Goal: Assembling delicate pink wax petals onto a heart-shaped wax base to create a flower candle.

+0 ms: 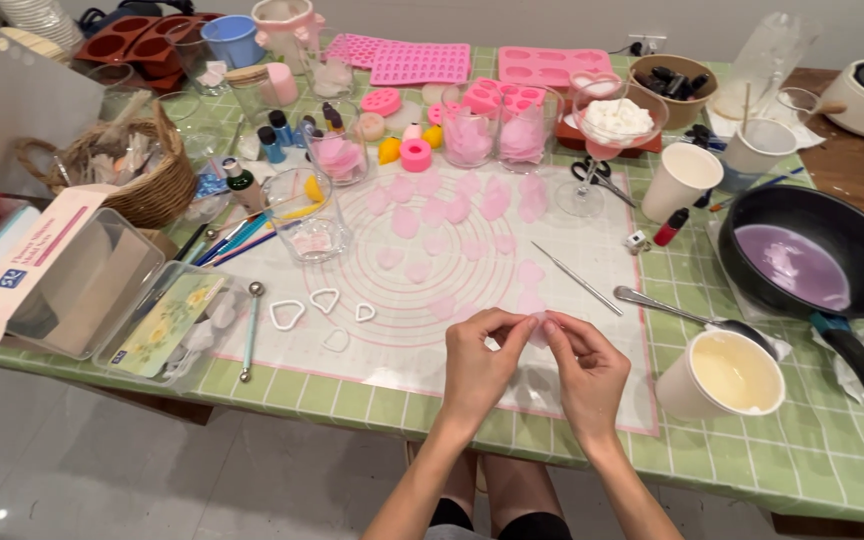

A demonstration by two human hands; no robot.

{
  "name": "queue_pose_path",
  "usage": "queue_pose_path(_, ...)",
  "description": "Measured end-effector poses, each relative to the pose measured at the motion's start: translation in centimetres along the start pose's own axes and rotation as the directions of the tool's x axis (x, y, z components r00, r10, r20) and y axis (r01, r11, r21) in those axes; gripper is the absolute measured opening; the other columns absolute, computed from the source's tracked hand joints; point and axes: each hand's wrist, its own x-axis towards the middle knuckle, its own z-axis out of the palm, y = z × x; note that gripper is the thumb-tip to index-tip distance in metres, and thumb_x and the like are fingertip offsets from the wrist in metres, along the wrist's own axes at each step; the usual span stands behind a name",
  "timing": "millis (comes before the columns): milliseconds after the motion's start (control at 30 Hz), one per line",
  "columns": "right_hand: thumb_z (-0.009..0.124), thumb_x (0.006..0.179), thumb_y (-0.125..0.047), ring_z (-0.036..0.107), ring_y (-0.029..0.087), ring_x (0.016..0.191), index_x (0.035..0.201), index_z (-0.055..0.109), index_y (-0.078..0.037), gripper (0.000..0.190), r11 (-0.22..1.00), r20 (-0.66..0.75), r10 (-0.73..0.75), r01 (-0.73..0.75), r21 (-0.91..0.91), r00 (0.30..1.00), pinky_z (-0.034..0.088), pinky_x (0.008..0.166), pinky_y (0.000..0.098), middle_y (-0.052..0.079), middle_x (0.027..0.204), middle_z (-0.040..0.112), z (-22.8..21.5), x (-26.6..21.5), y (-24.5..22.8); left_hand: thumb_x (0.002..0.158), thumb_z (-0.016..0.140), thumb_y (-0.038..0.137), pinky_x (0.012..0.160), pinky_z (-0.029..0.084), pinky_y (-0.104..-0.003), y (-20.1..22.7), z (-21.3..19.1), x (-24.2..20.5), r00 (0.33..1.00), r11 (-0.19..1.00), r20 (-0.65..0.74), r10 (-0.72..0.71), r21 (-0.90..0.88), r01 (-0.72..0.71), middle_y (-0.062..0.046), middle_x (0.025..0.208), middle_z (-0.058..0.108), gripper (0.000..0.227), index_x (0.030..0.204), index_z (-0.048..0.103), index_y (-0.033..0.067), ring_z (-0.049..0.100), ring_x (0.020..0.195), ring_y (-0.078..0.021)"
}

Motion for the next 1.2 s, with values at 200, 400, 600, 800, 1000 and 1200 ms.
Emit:
queue_pose_path(200,0.071,0.096,-0.005,0.074,0.012,0.091,0.117,0.073,0.005,0.023,1.0,0.016,0.004,-0.004,-0.025,1.0,0.057,0.077,0.0222,0.011,0.101,0.078,1.1,0.1,0.1,0.086,0.078,0.013,0.061,0.053,-0.026,0.3,-1.2,0.5,0.988,0.988,0.028,-0.152,-0.031,0.153,-0.007,0.079,0.077,0.021,0.104,0.078,0.002,0.069,0.07,-0.0083)
queue_pose_path(400,0.07,0.094,-0.002,0.074,0.016,0.104,0.12,0.07,0.006,0.027,0.999,0.126,-0.038,0.038,0.0,0.991,0.059,0.089,0.0252,0.012,0.11,0.076,2.7,0.3,0.5,0.089,0.075,0.012,0.064,0.054,-0.024,-2.1,-2.3,1.2,0.994,0.994,-0.005,-0.11,-0.003,0.11,-0.006,0.078,0.078,0.016,0.099,0.08,0.0001,0.07,0.07,-0.0081)
queue_pose_path(600,0.07,0.094,-0.003,0.076,0.017,0.103,0.122,0.07,0.005,0.029,0.997,0.149,0.002,0.009,-0.072,0.989,0.058,0.087,0.0258,0.014,0.109,0.079,4.0,0.5,1.6,0.088,0.075,0.012,0.062,0.052,-0.025,-3.3,-3.1,1.9,0.982,0.982,-0.024,-0.189,0.011,0.189,-0.006,0.075,0.077,0.016,0.099,0.08,0.0004,0.067,0.068,-0.0082)
queue_pose_path(800,0.069,0.09,-0.006,0.076,0.016,0.096,0.132,0.065,-0.002,0.042,0.983,0.225,0.066,-0.024,-0.184,0.972,0.058,0.084,0.0271,0.012,0.106,0.079,3.9,2.2,0.1,0.088,0.076,0.011,0.063,0.053,-0.024,-6.6,-5.1,4.1,0.989,0.99,-0.047,-0.139,0.026,0.14,-0.005,0.078,0.077,0.015,0.098,0.08,0.0002,0.067,0.071,-0.0073)
queue_pose_path(1000,0.067,0.097,-0.008,0.077,0.018,0.093,0.129,0.068,0.003,0.033,0.961,0.138,0.074,-0.034,-0.274,0.988,0.059,0.082,0.0303,0.014,0.1,0.079,-1.4,4.9,0.5,0.085,0.077,0.012,0.063,0.054,-0.026,-9.5,-10.3,11.5,0.979,0.95,-0.054,-0.196,0.239,0.203,-0.005,0.076,0.077,0.014,0.095,0.08,0.0031,0.069,0.069,-0.0096)
queue_pose_path(1200,0.066,0.096,-0.007,0.077,0.02,0.093,0.127,0.068,0.004,0.033,0.972,0.149,0.124,-0.09,-0.217,0.981,0.06,0.083,0.0295,0.015,0.101,0.079,-3.2,4.0,3.2,0.082,0.076,0.014,0.064,0.055,-0.03,-11.6,-7.5,14.3,0.928,0.875,0.164,-0.334,0.421,0.24,-0.009,0.073,0.076,0.014,0.09,0.079,0.003,0.074,0.067,-0.0154)
